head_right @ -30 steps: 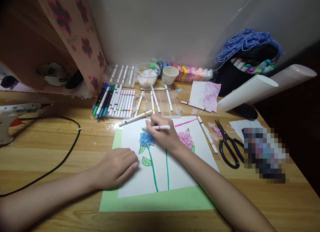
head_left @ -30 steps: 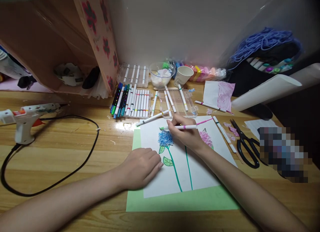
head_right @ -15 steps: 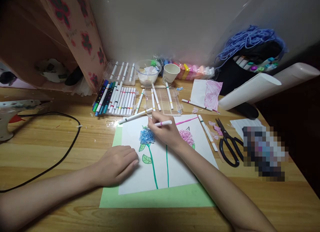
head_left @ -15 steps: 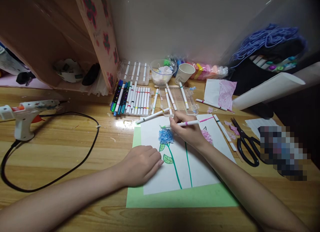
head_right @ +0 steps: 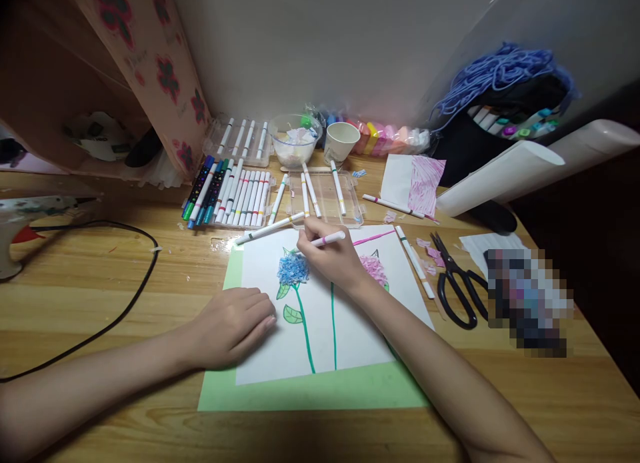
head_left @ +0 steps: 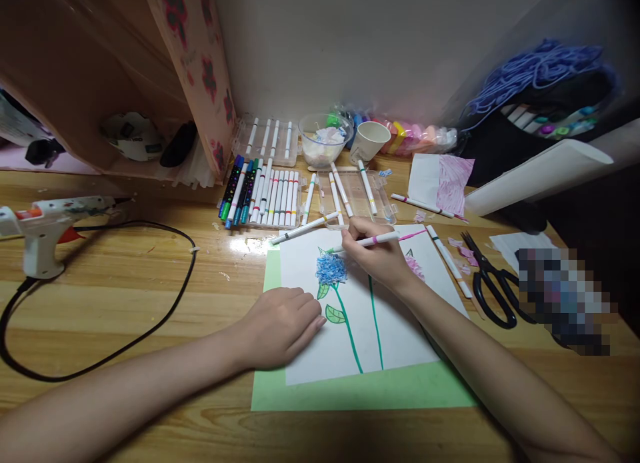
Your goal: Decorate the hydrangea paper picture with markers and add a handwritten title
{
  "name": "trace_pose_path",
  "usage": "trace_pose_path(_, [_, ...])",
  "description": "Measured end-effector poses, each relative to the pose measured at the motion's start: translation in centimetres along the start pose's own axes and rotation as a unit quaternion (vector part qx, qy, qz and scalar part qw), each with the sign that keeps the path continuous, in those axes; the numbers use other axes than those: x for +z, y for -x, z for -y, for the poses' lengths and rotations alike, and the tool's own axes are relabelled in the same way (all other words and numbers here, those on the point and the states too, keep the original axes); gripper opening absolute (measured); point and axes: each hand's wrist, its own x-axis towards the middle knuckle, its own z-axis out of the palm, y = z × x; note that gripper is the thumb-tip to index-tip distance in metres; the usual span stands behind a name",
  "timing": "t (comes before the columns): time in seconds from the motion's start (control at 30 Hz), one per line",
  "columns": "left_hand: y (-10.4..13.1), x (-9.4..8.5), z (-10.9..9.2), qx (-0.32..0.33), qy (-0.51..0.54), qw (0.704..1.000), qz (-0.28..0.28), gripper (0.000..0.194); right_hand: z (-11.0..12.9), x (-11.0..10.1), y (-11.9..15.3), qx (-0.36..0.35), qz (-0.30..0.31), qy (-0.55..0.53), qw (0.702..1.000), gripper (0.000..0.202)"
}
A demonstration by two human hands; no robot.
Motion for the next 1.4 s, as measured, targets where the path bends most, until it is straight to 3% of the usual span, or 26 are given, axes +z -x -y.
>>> trace_pose_path(0.77, [0.03,-0.03,-0.06,0.004,-0.007,1.0,-0.006,0.033,-0.14,0.09,0.09,0.035,0.018,-0.039,0.998,0.033])
trace_pose_path(1.4, [0.02,-0.06,-0.03,0.0,0.001,1.0,0.0,0.033,-0.03,-0.03,0.03,0.005,0.011,-0.023,1.0,0.033])
